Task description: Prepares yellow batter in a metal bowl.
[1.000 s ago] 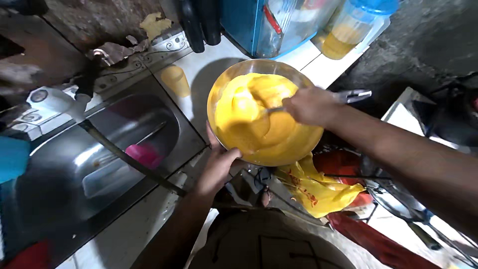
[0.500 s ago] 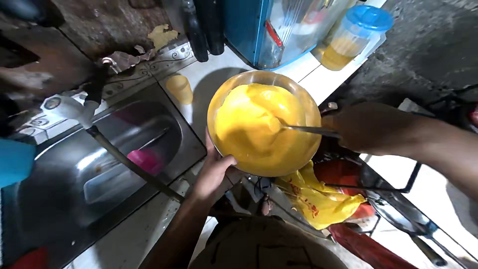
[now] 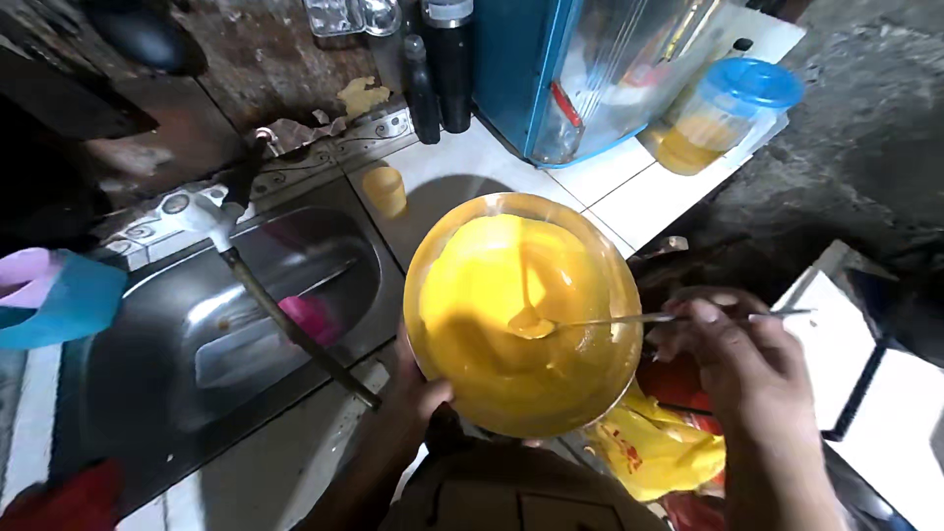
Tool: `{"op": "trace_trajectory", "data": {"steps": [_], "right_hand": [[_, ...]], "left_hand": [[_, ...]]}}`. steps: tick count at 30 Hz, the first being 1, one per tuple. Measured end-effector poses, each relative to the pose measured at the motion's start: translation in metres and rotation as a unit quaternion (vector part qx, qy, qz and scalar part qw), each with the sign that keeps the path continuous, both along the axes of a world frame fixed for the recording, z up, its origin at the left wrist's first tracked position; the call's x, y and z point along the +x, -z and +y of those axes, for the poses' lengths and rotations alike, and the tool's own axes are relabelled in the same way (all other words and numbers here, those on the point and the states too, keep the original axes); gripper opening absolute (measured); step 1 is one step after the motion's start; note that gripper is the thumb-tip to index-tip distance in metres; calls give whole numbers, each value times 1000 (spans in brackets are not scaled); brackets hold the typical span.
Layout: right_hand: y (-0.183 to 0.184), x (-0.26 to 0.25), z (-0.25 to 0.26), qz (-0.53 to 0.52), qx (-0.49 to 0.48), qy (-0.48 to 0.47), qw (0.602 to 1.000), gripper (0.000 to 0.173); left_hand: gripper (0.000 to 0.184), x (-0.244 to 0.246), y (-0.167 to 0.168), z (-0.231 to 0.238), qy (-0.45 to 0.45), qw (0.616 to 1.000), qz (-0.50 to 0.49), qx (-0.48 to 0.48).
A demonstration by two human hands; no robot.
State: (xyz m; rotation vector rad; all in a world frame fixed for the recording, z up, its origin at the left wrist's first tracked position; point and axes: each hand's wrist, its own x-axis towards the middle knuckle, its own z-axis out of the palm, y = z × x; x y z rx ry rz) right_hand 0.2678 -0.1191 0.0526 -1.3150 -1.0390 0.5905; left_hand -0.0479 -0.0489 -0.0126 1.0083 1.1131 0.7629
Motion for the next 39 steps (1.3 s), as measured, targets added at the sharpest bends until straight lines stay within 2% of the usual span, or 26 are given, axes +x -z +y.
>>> {"op": "trace_trajectory", "data": {"steps": [3,7,9,12,13,15,17,18,19,21,23,25,27,28,29,31,32,33,35,37,38,39], "right_hand": [[13,-19,-12,-46,-89,4,995,14],[8,-17,-22,36,-185,-95,977,23],[2,-14,-28,52,-201,-75,975,23],[1,-18,-19,28,-171,19,985,21],[4,-27,-10,24,-152,24,988,19],[11,-48,2,28,-127,-47,990,19],[7,-50,-4,7,-147,-160,976,20],[-1,-42,-12,1,-169,-185,968,21],[-9,-28,-22,3,-194,-180,964,20],[-20,-8,-29,-3,-221,-88,971,19],[-8,-18,-16,-14,-170,-2,985,18],[14,-41,-5,-22,-108,-67,992,20],[10,-48,-9,-31,-125,-166,978,19],[1,-39,-16,-19,-157,-177,971,19],[-8,-25,-22,-7,-189,-155,970,18],[-16,-7,-19,-1,-208,-44,977,19],[-11,-10,-12,-1,-187,4,982,18],[-1,-21,-3,2,-150,10,989,18],[18,-45,7,3,-94,-89,992,19],[9,-44,-1,-1,-128,-184,975,19],[-1,-30,-9,6,-171,-182,968,19],[-10,-14,-16,9,-205,-141,968,19]], "left_hand": [[116,-20,0,-15,-17,1000,-6,-15],[108,-26,-3,-18,-54,998,5,-39],[103,-24,-3,-16,-71,997,-14,-34],[108,-24,-3,-9,-56,998,-18,-20],[108,-24,-5,-8,-48,999,-7,-21],[103,-23,-10,-7,-31,999,23,-18],[101,-23,-12,-4,-27,999,30,-13],[106,-23,-10,-3,-24,999,19,-9],[109,-24,-7,-3,-23,1000,11,-3],[113,-24,-2,-2,-23,1000,-2,9],[115,-22,-2,-3,-29,1000,-8,2],[118,-20,-3,-4,-24,1000,-3,-15],[118,-20,-1,-3,-29,999,-15,-16],[117,-20,-1,-3,-33,999,-22,-17],[116,-21,0,-3,-34,999,-27,-16],[117,-20,-1,-2,-24,999,-22,-13],[117,-19,-1,-3,-21,1000,-18,-14],[118,-17,-2,-4,-16,1000,-16,-16],[116,-15,-2,-4,-16,1000,-13,-20],[116,-16,-1,-2,-17,999,-15,-29],[116,-17,-1,-1,-19,999,-16,-33],[115,-18,-1,0,-18,999,-14,-36]]}}
